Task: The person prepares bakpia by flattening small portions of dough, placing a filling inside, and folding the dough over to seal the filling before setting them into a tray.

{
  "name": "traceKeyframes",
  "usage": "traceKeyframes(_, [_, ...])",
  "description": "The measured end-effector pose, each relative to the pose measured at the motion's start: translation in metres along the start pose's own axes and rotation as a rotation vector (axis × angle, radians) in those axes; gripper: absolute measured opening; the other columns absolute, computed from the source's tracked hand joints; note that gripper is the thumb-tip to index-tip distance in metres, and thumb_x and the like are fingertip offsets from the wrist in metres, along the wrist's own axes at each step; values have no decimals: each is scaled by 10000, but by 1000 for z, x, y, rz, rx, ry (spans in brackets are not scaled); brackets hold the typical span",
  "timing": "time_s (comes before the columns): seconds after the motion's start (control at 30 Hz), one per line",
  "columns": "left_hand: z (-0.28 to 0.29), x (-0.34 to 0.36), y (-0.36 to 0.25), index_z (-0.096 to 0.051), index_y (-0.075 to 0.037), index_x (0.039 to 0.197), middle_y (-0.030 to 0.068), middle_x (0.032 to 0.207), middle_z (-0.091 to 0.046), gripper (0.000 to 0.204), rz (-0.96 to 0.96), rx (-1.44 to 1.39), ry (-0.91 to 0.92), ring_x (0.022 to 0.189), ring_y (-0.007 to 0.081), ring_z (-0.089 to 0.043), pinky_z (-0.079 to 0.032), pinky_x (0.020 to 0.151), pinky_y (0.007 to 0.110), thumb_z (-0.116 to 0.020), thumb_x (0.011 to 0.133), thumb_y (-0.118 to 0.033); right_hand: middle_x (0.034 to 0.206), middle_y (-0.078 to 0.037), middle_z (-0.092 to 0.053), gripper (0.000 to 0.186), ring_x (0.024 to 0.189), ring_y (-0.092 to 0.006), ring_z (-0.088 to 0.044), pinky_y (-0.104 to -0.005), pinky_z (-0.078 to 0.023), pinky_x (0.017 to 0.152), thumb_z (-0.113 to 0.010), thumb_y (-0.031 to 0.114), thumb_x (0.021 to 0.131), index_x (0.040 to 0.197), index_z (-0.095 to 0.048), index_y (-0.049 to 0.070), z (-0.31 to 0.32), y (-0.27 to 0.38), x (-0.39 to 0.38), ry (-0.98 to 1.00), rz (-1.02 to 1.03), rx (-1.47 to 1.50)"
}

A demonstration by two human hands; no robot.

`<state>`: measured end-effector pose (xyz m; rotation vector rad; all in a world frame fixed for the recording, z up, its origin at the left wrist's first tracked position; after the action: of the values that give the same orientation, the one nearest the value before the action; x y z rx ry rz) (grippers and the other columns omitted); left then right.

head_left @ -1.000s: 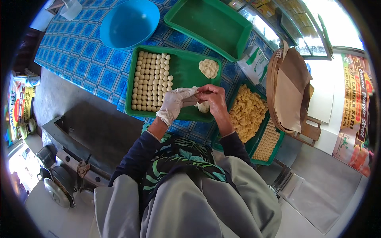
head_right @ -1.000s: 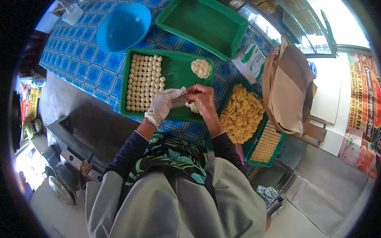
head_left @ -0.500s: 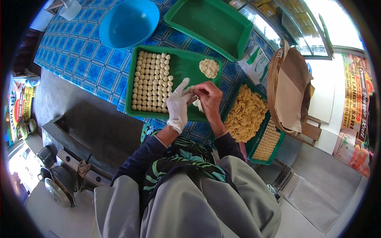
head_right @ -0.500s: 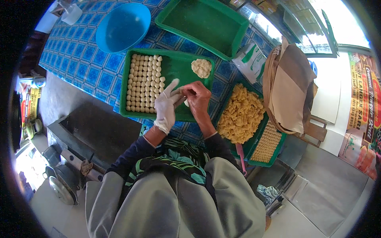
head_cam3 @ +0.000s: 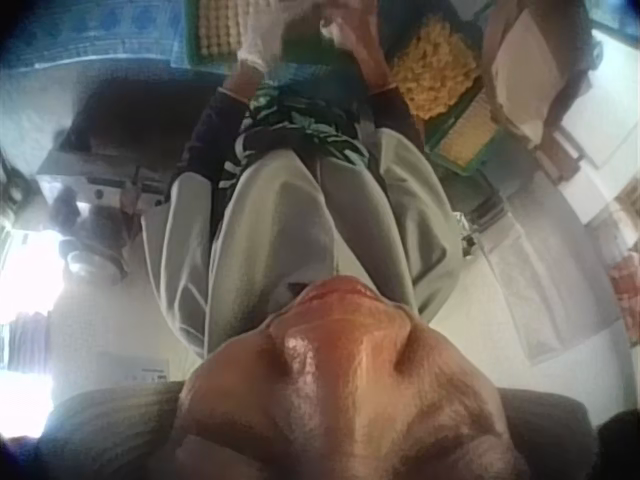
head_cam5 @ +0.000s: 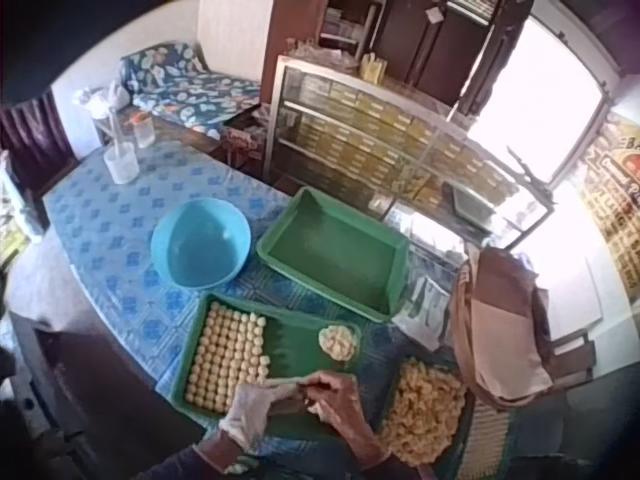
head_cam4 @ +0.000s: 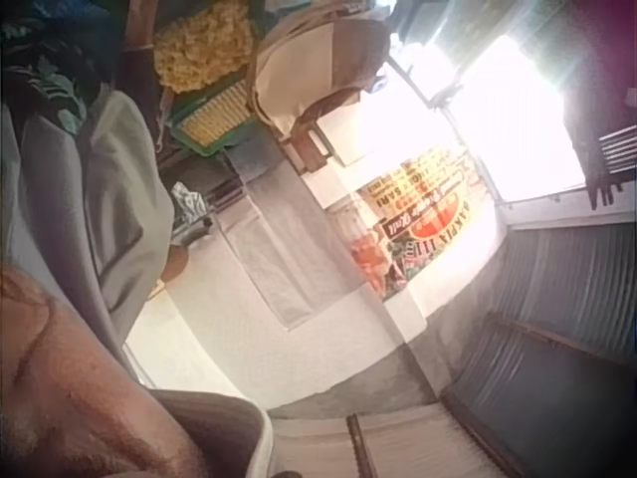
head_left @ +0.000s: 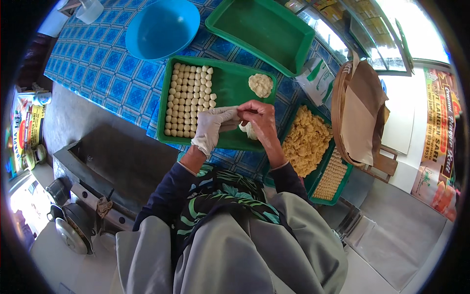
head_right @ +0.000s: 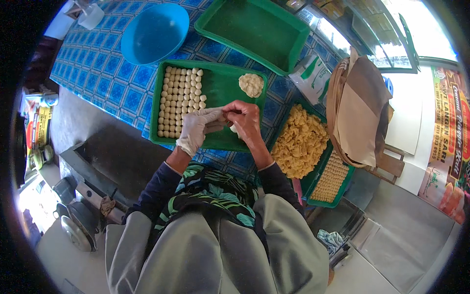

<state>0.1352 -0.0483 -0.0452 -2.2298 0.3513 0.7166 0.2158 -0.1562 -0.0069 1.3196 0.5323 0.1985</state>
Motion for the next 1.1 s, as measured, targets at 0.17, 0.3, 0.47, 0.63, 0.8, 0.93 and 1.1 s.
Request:
traceKeyframes(0.17, [7, 1, 3, -634, 76, 1056, 138, 984, -681, 231, 30, -232, 47, 908, 230, -676, -555, 835, 329, -617, 898, -92, 793, -76, -686, 178, 719, -124, -631, -266, -520, 595, -652, -49, 806, 958, -715, 18, -23, 53, -9, 166, 338, -238])
traceKeyframes(0.3, [11, 7, 8, -615, 80, 1099, 149, 1064, -669, 239, -15, -238, 35, 922, 213, -672, -531, 891, 322, -596, 900, -50, 763, -90, -684, 172, 649, -135, -625, -268, -517, 582, -703, -35, 757, 925, -712, -4, -13, 17, 8, 113, 75, 26])
traceKeyframes(0.47, [-17, -22, -44, -545, 68, 1239, 239, 1227, -583, 378, -673, 769, -204, 1142, 335, -575, -447, 988, 394, -549, 864, 24, 729, -120, -676, 138, 586, -177, -636, -294, -534, 579, -676, -28, 730, 864, -689, -56, -12, -33, 13, -90, -362, 332])
traceKeyframes(0.63, [-39, -48, -41, -306, 16, 1439, 258, 1420, -399, 670, -833, 1193, -362, 1332, 367, -391, -364, 1059, 391, -525, 809, 72, 792, -183, -684, 218, 689, -214, -670, -326, -552, 634, -617, -56, 734, 937, -667, -120, -31, -34, 12, -129, -325, 407])
traceKeyframes(0.8, [8, -42, -59, -283, 10, 1451, 277, 1392, -428, 673, -768, 626, -292, 1313, 350, -429, -360, 1055, 363, -526, 824, 49, 822, -106, -688, 207, 638, -147, -620, -304, -533, 622, -584, -29, 823, 1004, -683, -52, -44, -18, 31, -139, -148, 152])
traceKeyframes(0.93, [56, -42, -86, -293, 51, 1437, 193, 1401, -457, 567, -695, 339, -376, 1300, 235, -447, -358, 1062, 307, -469, 899, 65, 801, -116, -663, 197, 688, -193, -628, -332, -517, 599, -575, -47, 781, 946, -681, -54, -43, -38, 68, -259, 59, -33])
traceKeyframes(1.1, [110, -55, -97, -384, 61, 1390, 159, 1362, -503, 468, -627, 177, -519, 1268, 212, -482, -378, 1050, 300, -490, 936, 19, 802, -185, -641, 246, 681, -287, -617, -375, -512, 641, -546, -54, 724, 914, -698, -25, -74, -7, 72, -303, 380, -585])
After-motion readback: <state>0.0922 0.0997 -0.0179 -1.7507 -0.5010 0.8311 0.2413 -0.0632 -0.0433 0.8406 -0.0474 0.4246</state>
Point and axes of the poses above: each hand's wrist, its own x-axis towards the middle knuckle, its own z-axis out of the back of the hand, y = z × x, the point moved 10 cm from there along x, towards the middle knuckle
